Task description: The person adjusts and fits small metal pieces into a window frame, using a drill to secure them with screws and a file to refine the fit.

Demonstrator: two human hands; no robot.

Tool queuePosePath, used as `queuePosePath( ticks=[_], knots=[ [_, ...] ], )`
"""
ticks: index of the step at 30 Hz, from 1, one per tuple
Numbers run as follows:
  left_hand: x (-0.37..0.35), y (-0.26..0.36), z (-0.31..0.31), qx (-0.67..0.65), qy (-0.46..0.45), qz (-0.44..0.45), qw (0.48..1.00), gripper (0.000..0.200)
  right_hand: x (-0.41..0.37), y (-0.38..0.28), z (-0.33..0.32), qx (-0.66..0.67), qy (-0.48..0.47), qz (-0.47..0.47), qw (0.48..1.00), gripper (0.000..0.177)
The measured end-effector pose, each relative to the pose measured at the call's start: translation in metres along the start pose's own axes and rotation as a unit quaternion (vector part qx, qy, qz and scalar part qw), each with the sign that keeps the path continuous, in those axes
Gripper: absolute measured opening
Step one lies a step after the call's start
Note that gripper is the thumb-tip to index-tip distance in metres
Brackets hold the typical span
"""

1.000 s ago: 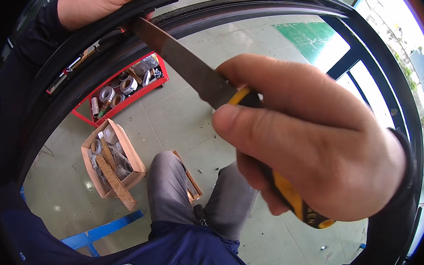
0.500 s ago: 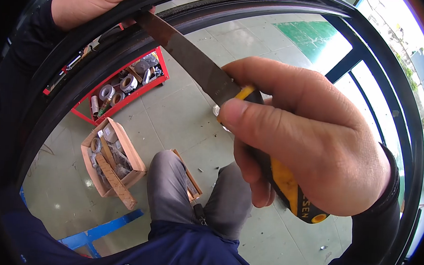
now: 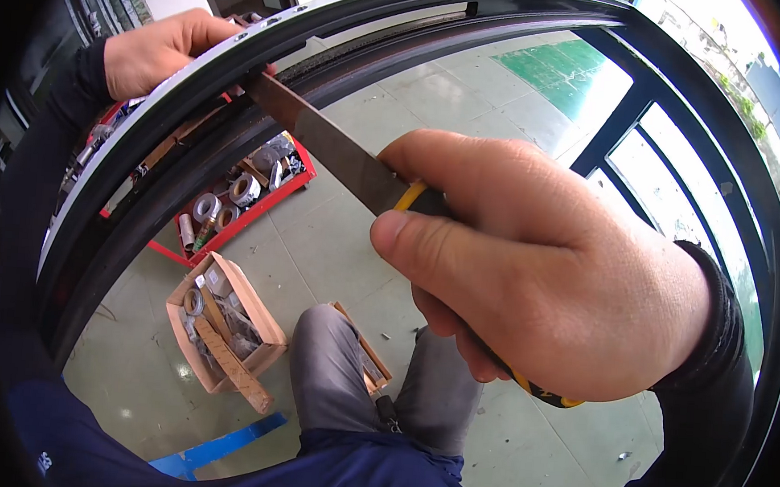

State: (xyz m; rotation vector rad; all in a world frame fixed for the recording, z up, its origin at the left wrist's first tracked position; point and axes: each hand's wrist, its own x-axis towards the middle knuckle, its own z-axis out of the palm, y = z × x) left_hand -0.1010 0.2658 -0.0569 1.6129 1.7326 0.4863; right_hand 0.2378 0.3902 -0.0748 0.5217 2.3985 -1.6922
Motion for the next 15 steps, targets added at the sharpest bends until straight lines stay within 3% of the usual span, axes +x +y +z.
queuePosePath(
  ticks=[4, 9, 11, 15],
  knots=[
    [0.007, -0.017, 0.002, 0.021, -0.006, 0.012, 1.000, 0.035, 0.004, -0.005, -0.007, -0.057, -0.029, -0.025, 0.998, 0.037],
    [0.002, -0.008, 0.000, 0.003, -0.033, 0.017, 0.999, 0.032, 0.001, 0.005, -0.007, -0.239, 0.027, -0.149, 0.959, 0.033],
    [0.004, -0.005, 0.003, 0.056, -0.018, 0.035, 0.998, 0.031, 0.001, 0.007, -0.003, -0.289, 0.049, -0.175, 0.940, 0.031],
    [0.001, -0.022, 0.010, 0.119, 0.071, 0.120, 0.983, 0.030, 0.003, -0.008, 0.008, -0.307, 0.071, -0.109, 0.943, 0.026]
  ],
)
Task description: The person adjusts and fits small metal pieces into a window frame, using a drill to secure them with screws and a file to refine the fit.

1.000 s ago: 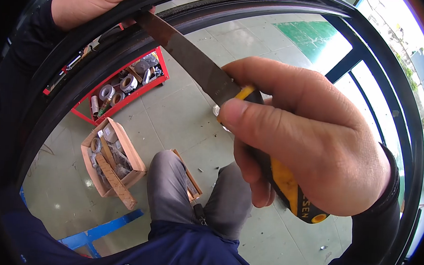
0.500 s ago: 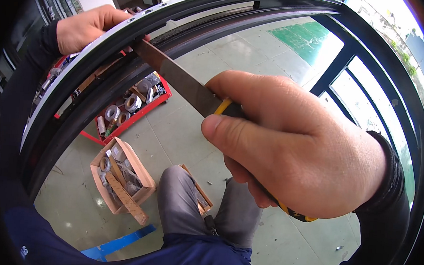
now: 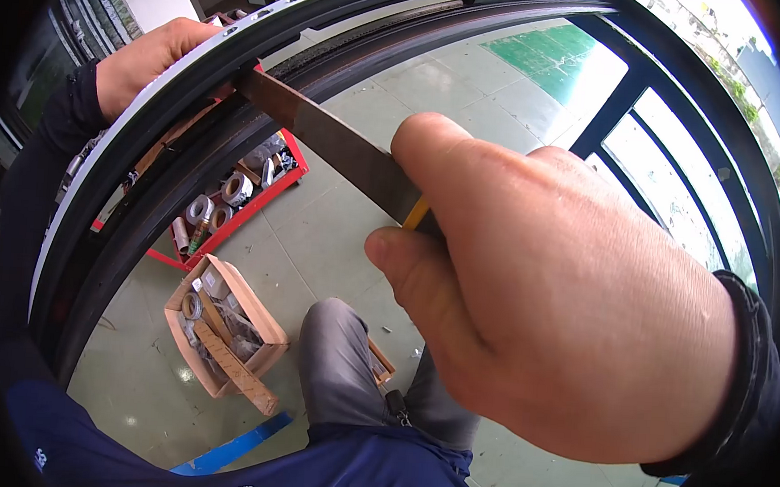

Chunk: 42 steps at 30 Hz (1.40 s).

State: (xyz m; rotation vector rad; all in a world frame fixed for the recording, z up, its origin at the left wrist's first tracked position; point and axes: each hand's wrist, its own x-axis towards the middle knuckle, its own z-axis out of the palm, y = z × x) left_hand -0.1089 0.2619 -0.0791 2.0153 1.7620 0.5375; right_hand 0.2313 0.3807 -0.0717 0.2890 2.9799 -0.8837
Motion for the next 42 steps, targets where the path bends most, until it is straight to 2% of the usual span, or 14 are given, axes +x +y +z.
queuePosePath(
  ticks=[7, 11, 15, 18, 21, 22, 25, 29, 32, 35, 36, 37, 39, 42],
  knots=[
    [-0.003, -0.008, -0.004, 0.100, 0.021, -0.022, 0.994, 0.023, -0.001, -0.033, 0.012, -0.064, 0.050, 0.043, 0.996, 0.019],
    [-0.003, -0.009, -0.001, 0.080, 0.023, -0.012, 0.996, 0.020, 0.001, -0.023, 0.010, -0.109, 0.027, 0.054, 0.992, 0.017],
    [0.003, 0.017, 0.006, 0.128, 0.011, 0.052, 0.990, 0.023, -0.001, -0.043, 0.022, -0.184, 0.080, 0.042, 0.979, 0.019],
    [0.002, 0.025, 0.002, 0.156, -0.016, 0.076, 0.985, 0.025, -0.003, -0.016, 0.020, -0.184, 0.087, 0.006, 0.979, 0.020],
    [0.003, 0.008, -0.013, 0.179, -0.053, 0.000, 0.982, 0.028, -0.005, -0.006, 0.019, -0.182, 0.081, 0.003, 0.980, 0.021],
    [-0.001, -0.007, -0.011, 0.190, -0.026, 0.054, 0.980, 0.031, -0.005, -0.008, 0.020, -0.184, 0.080, 0.010, 0.980, 0.021],
    [0.001, -0.015, -0.004, 0.218, 0.020, 0.080, 0.972, 0.032, -0.003, -0.012, 0.022, -0.195, 0.082, 0.016, 0.977, 0.021],
    [0.000, -0.020, -0.008, 0.179, -0.002, 0.090, 0.980, 0.031, -0.003, -0.005, 0.024, -0.229, 0.100, -0.041, 0.967, 0.023],
    [0.004, -0.031, -0.013, 0.167, -0.001, 0.020, 0.986, 0.030, -0.002, 0.002, 0.014, -0.110, 0.057, 0.026, 0.992, 0.032],
    [0.001, 0.013, -0.006, 0.125, -0.026, -0.053, 0.990, 0.033, -0.005, 0.009, 0.003, 0.104, -0.005, 0.154, 0.983, 0.047],
    [0.004, -0.003, -0.012, 0.209, -0.022, 0.056, 0.976, 0.024, -0.006, 0.008, 0.003, 0.132, -0.032, 0.191, 0.972, 0.049],
    [0.005, -0.007, -0.017, 0.250, -0.030, 0.086, 0.964, 0.025, -0.007, 0.007, 0.002, 0.156, -0.057, 0.228, 0.959, 0.052],
    [0.007, -0.010, -0.024, 0.328, -0.046, 0.146, 0.932, 0.026, 0.000, 0.000, -0.006, 0.110, -0.141, 0.290, 0.940, 0.049],
    [0.010, -0.018, -0.020, 0.271, -0.020, 0.133, 0.953, 0.034, 0.000, -0.022, 0.007, -0.011, -0.064, 0.332, 0.941, 0.049]
  ],
)
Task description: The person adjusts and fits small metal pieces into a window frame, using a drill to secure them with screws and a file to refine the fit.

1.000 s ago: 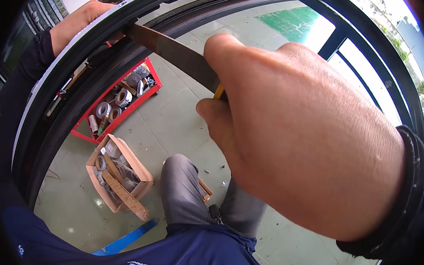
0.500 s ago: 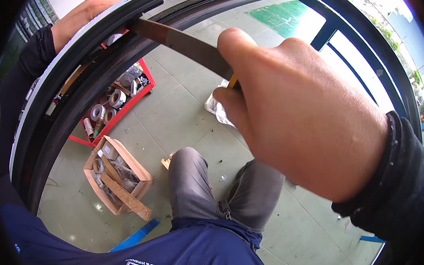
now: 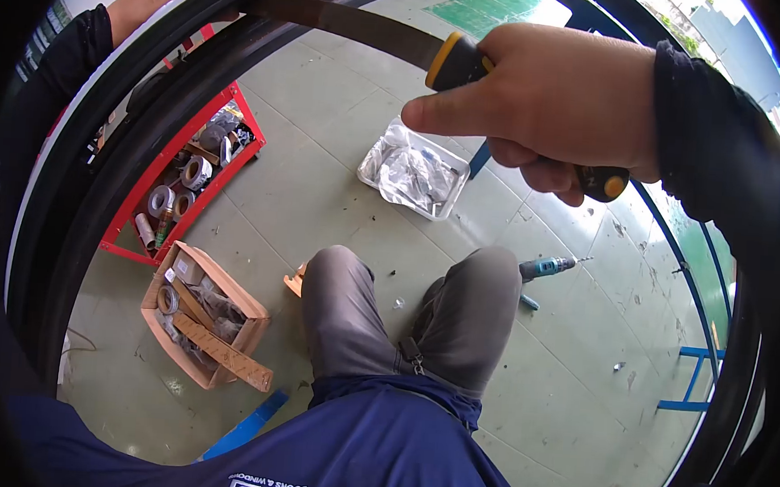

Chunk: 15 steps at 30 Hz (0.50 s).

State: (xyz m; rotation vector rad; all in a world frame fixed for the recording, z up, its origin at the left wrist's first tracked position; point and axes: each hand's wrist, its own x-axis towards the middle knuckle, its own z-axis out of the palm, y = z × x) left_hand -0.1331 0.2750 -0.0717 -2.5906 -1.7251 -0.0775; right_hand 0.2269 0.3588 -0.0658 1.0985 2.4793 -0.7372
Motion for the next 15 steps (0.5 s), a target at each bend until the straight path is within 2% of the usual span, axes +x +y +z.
queuePosePath(
  ticks=[2, 4, 7, 13, 15],
  knots=[
    [0.000, 0.014, -0.004, 0.012, -0.001, 0.015, 1.000, 0.035, -0.005, -0.008, 0.008, -0.049, 0.055, -0.003, 0.997, 0.045],
    [-0.001, 0.026, -0.006, 0.044, 0.003, 0.034, 0.998, 0.029, -0.008, -0.014, 0.010, -0.077, 0.067, 0.013, 0.995, 0.042],
    [-0.002, -0.015, 0.008, 0.043, 0.048, 0.033, 0.997, 0.026, -0.010, -0.015, 0.014, -0.099, 0.095, 0.027, 0.990, 0.043],
    [-0.003, -0.013, 0.008, 0.005, 0.044, 0.023, 0.999, 0.026, -0.010, -0.015, 0.022, -0.144, 0.166, 0.044, 0.975, 0.053],
    [-0.004, -0.024, 0.009, 0.034, 0.045, 0.031, 0.998, 0.026, -0.009, -0.012, 0.025, -0.155, 0.187, 0.040, 0.969, 0.053]
  ],
)
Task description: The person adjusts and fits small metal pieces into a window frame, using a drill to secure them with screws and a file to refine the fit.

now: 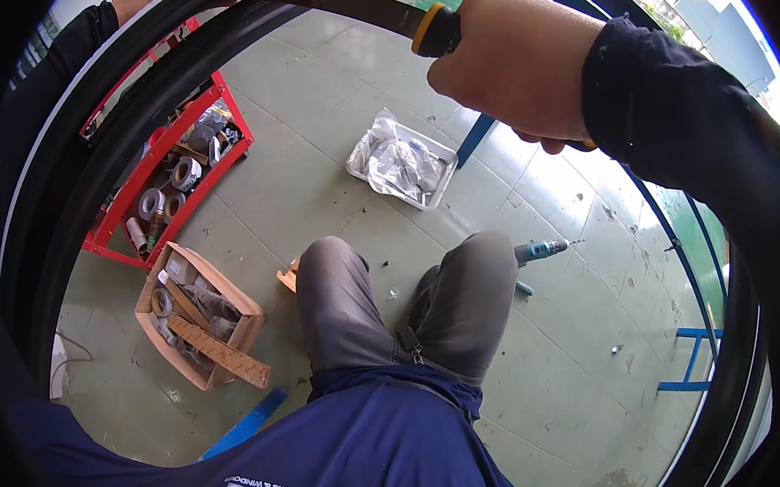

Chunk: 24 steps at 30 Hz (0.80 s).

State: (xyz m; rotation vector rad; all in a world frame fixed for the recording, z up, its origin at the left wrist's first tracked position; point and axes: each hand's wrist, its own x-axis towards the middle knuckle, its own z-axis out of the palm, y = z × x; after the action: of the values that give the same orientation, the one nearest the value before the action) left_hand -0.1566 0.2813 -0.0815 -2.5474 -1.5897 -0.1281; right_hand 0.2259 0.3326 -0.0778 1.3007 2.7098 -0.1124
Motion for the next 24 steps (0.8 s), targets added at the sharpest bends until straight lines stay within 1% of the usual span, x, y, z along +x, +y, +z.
queuePosePath(
  ticks=[1, 2, 4, 5, 8, 9, 12, 13, 14, 15, 16, 17, 18, 20, 23, 24],
  knots=[
    [-0.001, -0.005, 0.002, 0.014, -0.001, 0.005, 1.000, 0.025, 0.000, 0.002, 0.003, 0.001, 0.015, -0.006, 1.000, 0.053],
    [0.000, 0.002, 0.001, -0.026, -0.010, -0.056, 0.998, 0.025, 0.000, 0.003, 0.006, 0.002, 0.032, -0.013, 0.999, 0.052],
    [0.005, 0.034, -0.006, -0.107, -0.028, -0.176, 0.978, 0.024, -0.001, 0.000, 0.002, -0.008, 0.011, -0.009, 1.000, 0.051],
    [0.010, 0.050, -0.012, -0.232, -0.024, -0.278, 0.932, 0.022, -0.001, 0.000, 0.000, -0.013, 0.002, -0.006, 1.000, 0.051],
    [0.016, 0.063, -0.026, -0.225, -0.075, -0.261, 0.936, 0.027, 0.002, 0.005, 0.001, 0.000, 0.003, -0.020, 1.000, 0.050],
    [0.019, 0.066, -0.035, -0.156, -0.129, -0.218, 0.955, 0.039, 0.003, 0.005, 0.000, -0.001, 0.000, -0.016, 1.000, 0.050],
    [0.023, 0.080, -0.041, -0.141, -0.153, -0.195, 0.958, 0.048, 0.003, 0.002, 0.000, 0.001, -0.004, -0.009, 1.000, 0.050],
    [0.022, 0.072, -0.042, -0.128, -0.160, -0.152, 0.967, 0.045, 0.001, 0.001, 0.000, 0.006, 0.001, -0.011, 1.000, 0.050],
    [0.027, 0.088, -0.044, -0.100, -0.150, -0.176, 0.968, 0.036, 0.000, 0.000, -0.001, 0.011, 0.006, -0.012, 1.000, 0.050],
    [0.023, 0.065, -0.033, -0.085, -0.136, -0.150, 0.976, 0.031, 0.000, -0.004, -0.004, 0.006, -0.005, -0.003, 1.000, 0.050],
    [0.025, 0.063, -0.025, -0.070, -0.123, -0.122, 0.982, 0.030, 0.001, -0.008, -0.006, 0.002, -0.016, 0.009, 1.000, 0.050],
    [0.027, 0.055, -0.027, -0.078, -0.152, -0.145, 0.975, 0.029, 0.000, -0.009, -0.008, 0.000, -0.029, 0.021, 0.999, 0.050],
    [0.030, 0.052, -0.031, -0.044, -0.178, -0.115, 0.976, 0.029, -0.002, -0.004, -0.004, 0.006, 0.006, -0.005, 1.000, 0.050],
    [0.029, 0.045, -0.025, -0.144, -0.147, -0.129, 0.970, 0.029, -0.007, 0.005, 0.006, 0.013, 0.059, -0.039, 0.997, 0.046],
    [0.027, 0.030, -0.019, -0.141, -0.122, -0.121, 0.975, 0.027, -0.011, 0.000, 0.006, -0.004, 0.089, -0.031, 0.996, 0.036],
    [0.029, 0.018, -0.015, -0.205, -0.134, -0.155, 0.957, 0.025, -0.013, -0.003, 0.006, -0.011, 0.097, -0.026, 0.995, 0.034]
  ],
)
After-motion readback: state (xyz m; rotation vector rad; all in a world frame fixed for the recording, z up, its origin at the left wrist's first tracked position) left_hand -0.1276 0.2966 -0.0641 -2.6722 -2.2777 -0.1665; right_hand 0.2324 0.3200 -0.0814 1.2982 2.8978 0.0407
